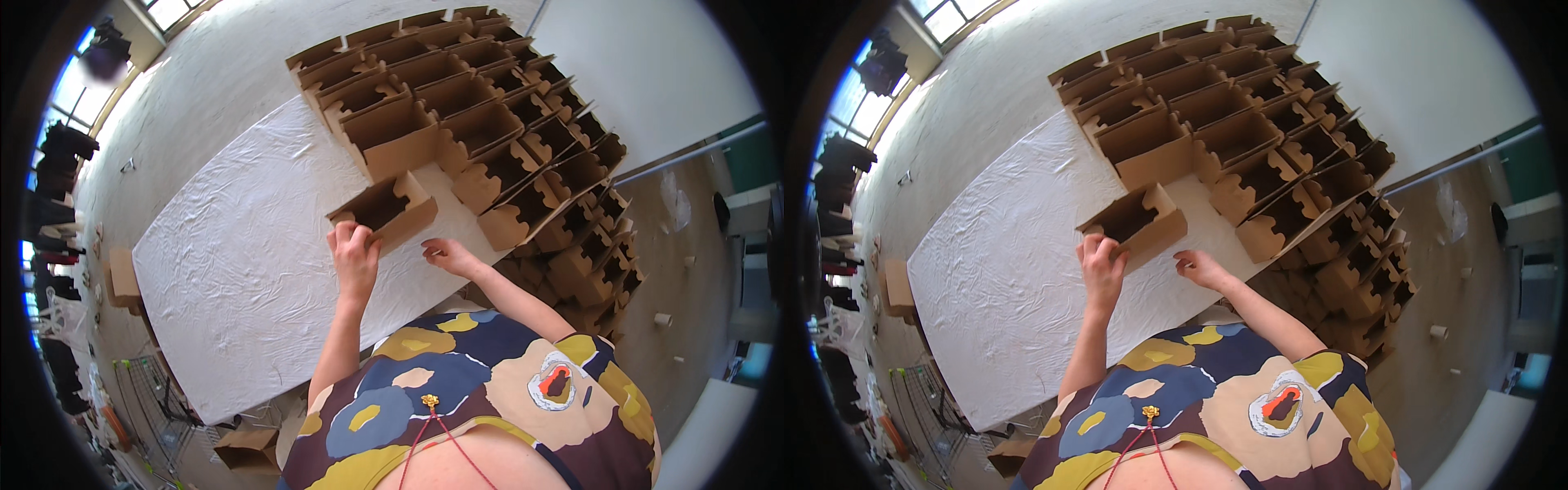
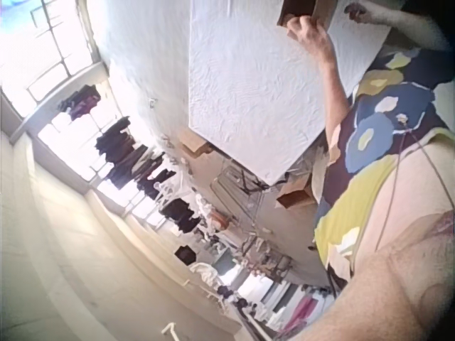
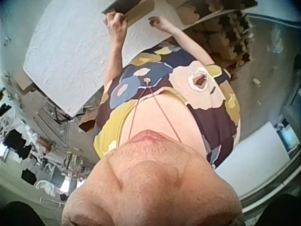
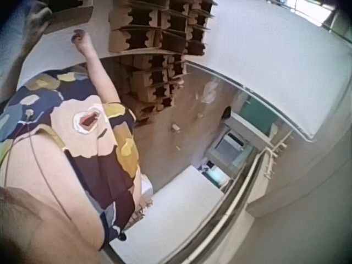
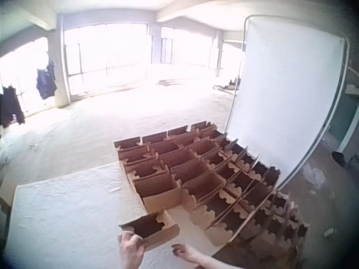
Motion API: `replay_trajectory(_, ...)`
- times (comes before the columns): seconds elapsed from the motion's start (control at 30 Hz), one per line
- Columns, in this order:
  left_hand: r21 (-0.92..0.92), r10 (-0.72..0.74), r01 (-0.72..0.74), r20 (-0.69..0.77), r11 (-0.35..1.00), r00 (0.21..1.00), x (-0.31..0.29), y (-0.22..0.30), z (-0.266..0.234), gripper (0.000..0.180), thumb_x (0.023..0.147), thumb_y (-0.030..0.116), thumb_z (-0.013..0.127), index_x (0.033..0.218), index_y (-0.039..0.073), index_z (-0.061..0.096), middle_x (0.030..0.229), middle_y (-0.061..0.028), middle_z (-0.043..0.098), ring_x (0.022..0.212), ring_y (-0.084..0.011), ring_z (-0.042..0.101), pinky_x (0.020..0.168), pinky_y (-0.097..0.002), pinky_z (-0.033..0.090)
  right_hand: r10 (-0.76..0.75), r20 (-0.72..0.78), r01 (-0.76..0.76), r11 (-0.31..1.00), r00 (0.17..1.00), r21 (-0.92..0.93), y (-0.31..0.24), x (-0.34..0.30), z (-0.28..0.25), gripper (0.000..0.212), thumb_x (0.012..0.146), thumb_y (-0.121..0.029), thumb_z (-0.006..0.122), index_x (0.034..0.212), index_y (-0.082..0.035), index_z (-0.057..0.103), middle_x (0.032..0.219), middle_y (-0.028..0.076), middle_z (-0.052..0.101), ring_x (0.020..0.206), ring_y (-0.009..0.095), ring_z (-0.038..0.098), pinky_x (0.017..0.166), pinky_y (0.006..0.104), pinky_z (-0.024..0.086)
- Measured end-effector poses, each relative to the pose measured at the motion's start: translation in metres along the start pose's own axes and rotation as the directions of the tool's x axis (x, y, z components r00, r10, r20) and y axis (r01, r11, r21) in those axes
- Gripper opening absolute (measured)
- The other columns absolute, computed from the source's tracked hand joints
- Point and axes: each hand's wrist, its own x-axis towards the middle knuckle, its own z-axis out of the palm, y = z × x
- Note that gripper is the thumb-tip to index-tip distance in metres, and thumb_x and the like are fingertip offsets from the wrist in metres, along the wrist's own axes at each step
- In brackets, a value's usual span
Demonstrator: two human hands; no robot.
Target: The person folds and closes cardboard boxes by hand, then stacks them on a table and picks up a new bundle of flat cardboard sheets.
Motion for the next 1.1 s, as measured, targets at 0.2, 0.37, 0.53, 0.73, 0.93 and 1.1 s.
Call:
replay_trajectory(0.2, 0.007, -0.014, 0.014, -0.026, 1.000, 1.000, 0.043, 0.013, 0.099, 0.023, 0.076, 0.008, 0.079, 0.096, 0.007, 0.068, 0.114, -0.0125, 0.056, 0.113, -0.0357, 0.049, 0.098, -0.0446, 0.042, 0.092, -0.123, -0.101, 0.992, 0.988, -0.071, 0.005, -0.033, -0.055, 0.040, 0.090, -0.013, 0.065, 0.127, 0.002, 0.064, 0.111, 0.012, 0.072, 0.102, 0.019, 0.068, 0.091, 0.0312, 0.053)
replay_trajectory(0.37, 0.052, 0.128, -0.122, -0.135, 0.991, 0.983, 0.031, -0.008, 0.142, 0.073, 0.074, 0.006, 0.082, 0.140, 0.007, 0.052, 0.141, -0.0123, 0.051, 0.138, -0.0309, 0.040, 0.115, -0.0437, 0.031, 0.076, -0.149, -0.098, 0.984, 0.986, -0.147, 0.067, -0.076, -0.079, 0.040, 0.083, -0.020, 0.065, 0.115, 0.002, 0.071, 0.106, 0.019, 0.074, 0.101, 0.030, 0.071, 0.091, 0.0370, 0.055)
replay_trajectory(0.53, -0.615, -0.425, 0.376, 0.072, 0.694, 0.902, -0.004, -0.051, 0.158, 0.093, 0.085, 0.028, 0.084, 0.156, 0.007, 0.027, 0.157, -0.0130, 0.033, 0.142, -0.0301, 0.037, 0.118, -0.0472, 0.032, 0.200, -0.107, -0.214, 0.965, 0.974, -0.151, 0.104, -0.105, -0.094, 0.042, 0.082, -0.022, 0.065, 0.117, 0.001, 0.071, 0.113, 0.020, 0.073, 0.107, 0.031, 0.069, 0.094, 0.0379, 0.053)
replay_trajectory(0.73, -0.647, -0.562, 0.626, 0.349, 0.434, 0.750, 0.013, -0.057, 0.181, 0.069, 0.093, 0.028, 0.076, 0.148, 0.022, 0.035, 0.155, 0.0004, 0.039, 0.137, -0.0239, 0.044, 0.109, -0.0483, 0.038, 0.191, -0.115, -0.207, 0.965, 0.975, -0.158, 0.123, -0.119, -0.119, 0.040, 0.083, -0.023, 0.065, 0.117, -0.002, 0.071, 0.113, 0.017, 0.072, 0.108, 0.032, 0.068, 0.093, 0.0396, 0.053)
replay_trajectory(0.93, -0.483, -0.691, 0.751, 0.345, 0.449, 0.635, 0.010, -0.063, 0.192, 0.074, 0.094, 0.034, 0.073, 0.152, 0.027, 0.028, 0.157, 0.0008, 0.037, 0.144, -0.0233, 0.036, 0.110, -0.0512, 0.036, 0.192, -0.181, -0.225, 0.957, 0.965, -0.181, 0.160, -0.134, -0.143, 0.034, 0.083, -0.024, 0.066, 0.112, -0.009, 0.073, 0.112, 0.014, 0.073, 0.106, 0.032, 0.068, 0.091, 0.0410, 0.054)
replay_trajectory(1.1, -0.440, -0.709, 0.793, 0.385, 0.422, 0.591, 0.004, -0.084, 0.198, 0.081, 0.094, 0.048, 0.068, 0.158, 0.024, 0.023, 0.157, -0.0062, 0.036, 0.147, -0.0332, 0.029, 0.109, -0.0522, 0.039, 0.250, -0.208, -0.296, 0.925, 0.946, -0.237, 0.158, -0.149, -0.152, 0.041, 0.082, -0.021, 0.070, 0.119, -0.003, 0.071, 0.111, 0.017, 0.073, 0.105, 0.031, 0.070, 0.092, 0.0391, 0.055)
